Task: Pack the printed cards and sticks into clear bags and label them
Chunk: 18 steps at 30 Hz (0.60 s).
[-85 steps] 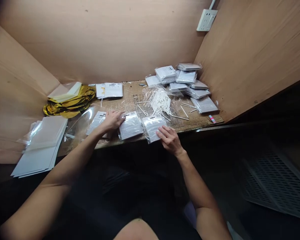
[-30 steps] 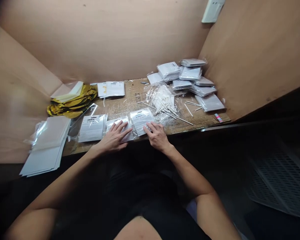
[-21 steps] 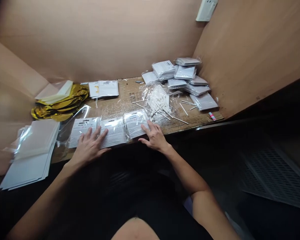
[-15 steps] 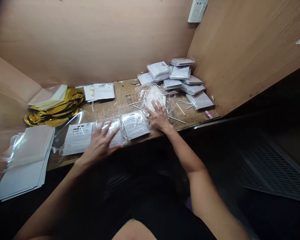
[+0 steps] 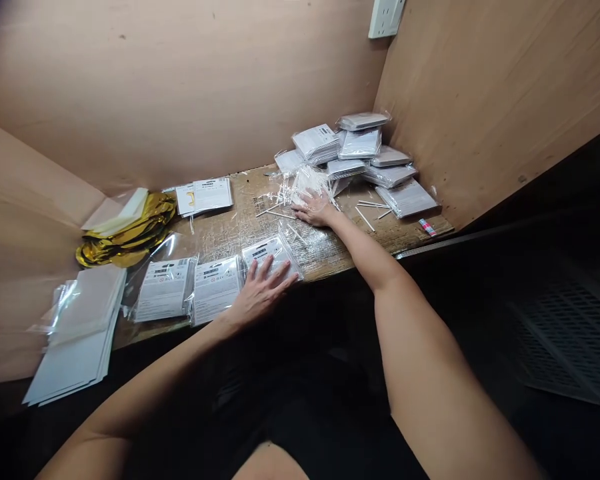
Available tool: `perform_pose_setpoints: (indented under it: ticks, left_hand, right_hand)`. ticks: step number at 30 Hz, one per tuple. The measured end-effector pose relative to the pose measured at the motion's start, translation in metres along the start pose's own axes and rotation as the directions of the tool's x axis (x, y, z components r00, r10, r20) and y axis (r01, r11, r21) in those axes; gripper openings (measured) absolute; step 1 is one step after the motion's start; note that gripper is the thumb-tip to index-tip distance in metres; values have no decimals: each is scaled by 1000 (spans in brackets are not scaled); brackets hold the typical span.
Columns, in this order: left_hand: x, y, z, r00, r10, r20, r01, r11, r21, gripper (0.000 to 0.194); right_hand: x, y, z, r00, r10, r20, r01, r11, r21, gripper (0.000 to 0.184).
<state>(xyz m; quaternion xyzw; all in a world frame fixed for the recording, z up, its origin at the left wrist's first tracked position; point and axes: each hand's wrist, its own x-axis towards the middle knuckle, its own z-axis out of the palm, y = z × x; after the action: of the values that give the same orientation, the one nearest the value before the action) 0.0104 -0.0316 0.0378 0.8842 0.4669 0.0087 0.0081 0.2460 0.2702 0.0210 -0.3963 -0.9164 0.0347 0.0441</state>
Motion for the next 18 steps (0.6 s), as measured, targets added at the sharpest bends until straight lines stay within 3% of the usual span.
perform_pose_setpoints:
  ticks: [4, 11, 14, 18]
  left_hand:
    - [8, 3, -2, 1000, -1, 14, 1, 1000, 3, 67]
    - [12, 0, 4, 1000, 17, 21, -18, 998, 57, 79]
    - [11, -1, 11, 1000, 17, 14, -18, 998, 64, 84]
    - [16, -5, 19, 1000, -14, -2, 14, 997, 75, 85]
  right_hand:
    - [18, -2, 1, 1000, 17, -5, -17, 1000, 10, 62]
    - [57, -74, 0, 999, -43, 12, 43, 999, 15, 61]
    - [81, -106, -5, 995, 92, 39, -94, 994, 63, 63]
    - [122, -146, -25, 947, 311, 82, -320, 937, 140, 62]
